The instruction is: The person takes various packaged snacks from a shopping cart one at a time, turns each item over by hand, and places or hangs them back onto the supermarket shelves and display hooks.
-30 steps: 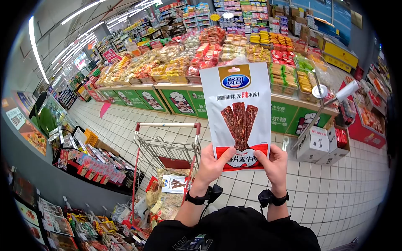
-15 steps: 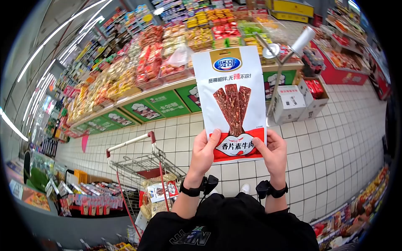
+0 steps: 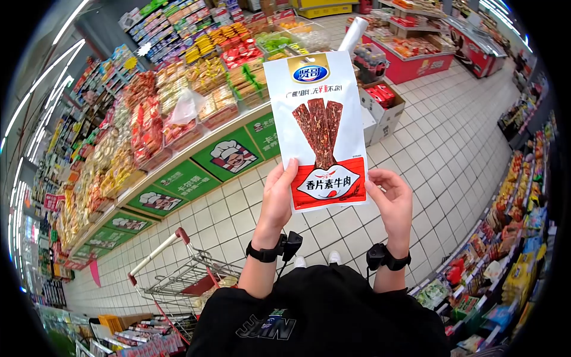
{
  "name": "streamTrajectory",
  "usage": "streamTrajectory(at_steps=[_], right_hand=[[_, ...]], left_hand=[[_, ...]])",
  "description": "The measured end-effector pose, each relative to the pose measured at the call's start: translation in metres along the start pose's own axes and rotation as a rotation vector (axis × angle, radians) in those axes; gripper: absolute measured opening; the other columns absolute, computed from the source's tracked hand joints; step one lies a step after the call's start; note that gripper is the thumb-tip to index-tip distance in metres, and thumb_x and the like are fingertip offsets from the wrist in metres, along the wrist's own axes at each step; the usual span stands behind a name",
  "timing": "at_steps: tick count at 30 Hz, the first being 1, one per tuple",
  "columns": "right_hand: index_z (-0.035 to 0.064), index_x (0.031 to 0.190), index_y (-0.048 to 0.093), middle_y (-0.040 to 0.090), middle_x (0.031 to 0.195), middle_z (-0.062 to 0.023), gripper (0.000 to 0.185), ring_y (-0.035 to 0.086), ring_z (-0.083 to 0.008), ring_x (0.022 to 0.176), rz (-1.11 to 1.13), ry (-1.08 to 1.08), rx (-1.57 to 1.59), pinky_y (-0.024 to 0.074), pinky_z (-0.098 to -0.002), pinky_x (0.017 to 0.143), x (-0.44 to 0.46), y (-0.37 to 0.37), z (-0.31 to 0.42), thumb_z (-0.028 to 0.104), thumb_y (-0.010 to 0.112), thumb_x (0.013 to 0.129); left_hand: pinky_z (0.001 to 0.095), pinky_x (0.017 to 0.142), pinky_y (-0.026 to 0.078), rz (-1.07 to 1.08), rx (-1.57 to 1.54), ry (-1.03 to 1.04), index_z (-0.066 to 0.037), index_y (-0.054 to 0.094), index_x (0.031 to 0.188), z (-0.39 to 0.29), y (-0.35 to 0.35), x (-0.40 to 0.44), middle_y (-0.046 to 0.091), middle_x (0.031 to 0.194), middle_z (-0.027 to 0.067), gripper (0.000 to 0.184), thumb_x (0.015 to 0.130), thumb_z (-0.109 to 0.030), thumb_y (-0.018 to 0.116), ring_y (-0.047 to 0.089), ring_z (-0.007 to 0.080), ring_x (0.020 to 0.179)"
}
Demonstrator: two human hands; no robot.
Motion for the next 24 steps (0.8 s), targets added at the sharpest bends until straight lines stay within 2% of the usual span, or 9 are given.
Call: streamTrajectory(at_steps=[6, 11, 14, 16, 17, 19, 20, 22, 24], right_hand=[[-0.0063, 0.106, 0.061, 0.063, 0.095, -0.0077, 0.02, 0.059, -0.0118, 0.088, -0.104, -0.003, -0.057, 0.0506, -0.0261, 0.077, -0.023, 0.013, 0.006, -0.001, 0.065, 0.086], [-0.0067, 0.105, 0.061, 0.064, 0.095, -0.0078, 0.02, 0.06, -0.0116, 0.087, -0.231, -0.043, -0.116, 0.0508, -0.0263, 0.076, -0.054, 0.006, 0.008, -0.001, 0.065, 0.087], [-0.0073, 0.106, 0.061, 0.064, 0.098, -0.0083, 0.02, 0.06, -0.0113, 0.086, -0.293, 0.052, -0.07, 0.0514, -0.0256, 0.074, -0.081, -0.007, 0.001, -0.002, 0.064, 0.087], [-0.003, 0.108, 0.063, 0.062, 0.107, -0.0111, 0.023, 0.06, -0.0164, 0.097, -0.347, 0.066, -0.143, 0.0502, -0.0306, 0.084, -0.091, -0.007, -0.001, 0.002, 0.067, 0.085], [-0.003, 0.108, 0.063, 0.062, 0.107, -0.0111, 0.023, 0.06, -0.0164, 0.097, -0.373, 0.066, -0.152, 0.0502, -0.0306, 0.084, -0.094, -0.003, -0.001, 0.002, 0.067, 0.085], [0.0037, 0.11, 0.066, 0.058, 0.121, -0.0121, 0.029, 0.053, -0.0238, 0.114, -0.44, -0.137, -0.819, 0.0434, -0.0364, 0.097, -0.101, 0.01, 0.031, 0.007, 0.07, 0.082], [0.0037, 0.11, 0.066, 0.058, 0.121, -0.0121, 0.029, 0.053, -0.0238, 0.114, -0.464, -0.135, -0.82, 0.0434, -0.0364, 0.097, -0.105, 0.008, 0.036, 0.007, 0.07, 0.082], [0.0091, 0.112, 0.068, 0.054, 0.13, -0.0099, 0.033, 0.042, -0.0284, 0.126, -0.388, -0.146, -0.916, 0.0355, -0.0388, 0.105, -0.112, 0.008, 0.047, 0.011, 0.072, 0.079], [0.0079, 0.115, 0.066, 0.053, 0.133, -0.0084, 0.036, 0.041, -0.0286, 0.126, -0.385, -0.153, -0.948, 0.0367, -0.0382, 0.104, -0.118, 0.003, 0.05, 0.011, 0.072, 0.08]], left_hand=[[0.0311, 0.094, 0.047, 0.142, -0.105, -0.097, 0.007, 0.052, 0.124, -0.001, -0.008, 0.008, 0.061, 0.121, 0.0136, 0.04, 0.101, -0.025, 0.045, 0.06, 0.0186, 0.107], [0.0318, 0.095, 0.047, 0.218, -0.162, -0.183, 0.007, 0.05, 0.126, 0.024, -0.008, 0.01, 0.059, 0.122, 0.0145, 0.042, 0.102, -0.026, 0.043, 0.059, 0.0193, 0.108], [0.0332, 0.095, 0.047, 0.291, -0.21, -0.253, 0.007, 0.047, 0.128, 0.045, 0.007, 0.005, 0.058, 0.123, 0.0159, 0.043, 0.102, -0.026, 0.042, 0.06, 0.0213, 0.109], [0.0343, 0.096, 0.048, 0.342, -0.291, -0.29, 0.008, 0.046, 0.128, 0.054, 0.011, 0.009, 0.058, 0.124, 0.0173, 0.043, 0.102, -0.026, 0.041, 0.06, 0.0223, 0.11], [0.0346, 0.096, 0.048, 0.362, -0.3, -0.317, 0.008, 0.047, 0.127, 0.057, 0.009, 0.011, 0.057, 0.125, 0.0185, 0.043, 0.103, -0.026, 0.04, 0.06, 0.0229, 0.11], [0.0345, 0.096, 0.048, 0.416, -0.302, -0.359, 0.008, 0.047, 0.126, 0.062, 0.015, 0.01, 0.057, 0.125, 0.0186, 0.042, 0.103, -0.026, 0.04, 0.06, 0.0231, 0.11], [0.0345, 0.096, 0.048, 0.453, -0.29, -0.373, 0.008, 0.047, 0.126, 0.066, 0.024, 0.007, 0.057, 0.125, 0.0188, 0.042, 0.103, -0.026, 0.039, 0.06, 0.0232, 0.11], [0.0335, 0.096, 0.047, 0.507, -0.239, -0.401, 0.009, 0.049, 0.124, 0.078, 0.044, -0.004, 0.059, 0.122, 0.0189, 0.043, 0.103, -0.026, 0.039, 0.06, 0.0233, 0.11], [0.0329, 0.095, 0.047, 0.563, -0.236, -0.439, 0.01, 0.05, 0.122, 0.083, 0.065, -0.014, 0.06, 0.12, 0.0188, 0.043, 0.103, -0.027, 0.04, 0.06, 0.0229, 0.109]])
Point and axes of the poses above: each hand's wrist, its own x-axis towards the middle knuckle, its own y-axis out of the palm, z = x × y, the point moved 8 cm from there along x, towards the middle knuckle
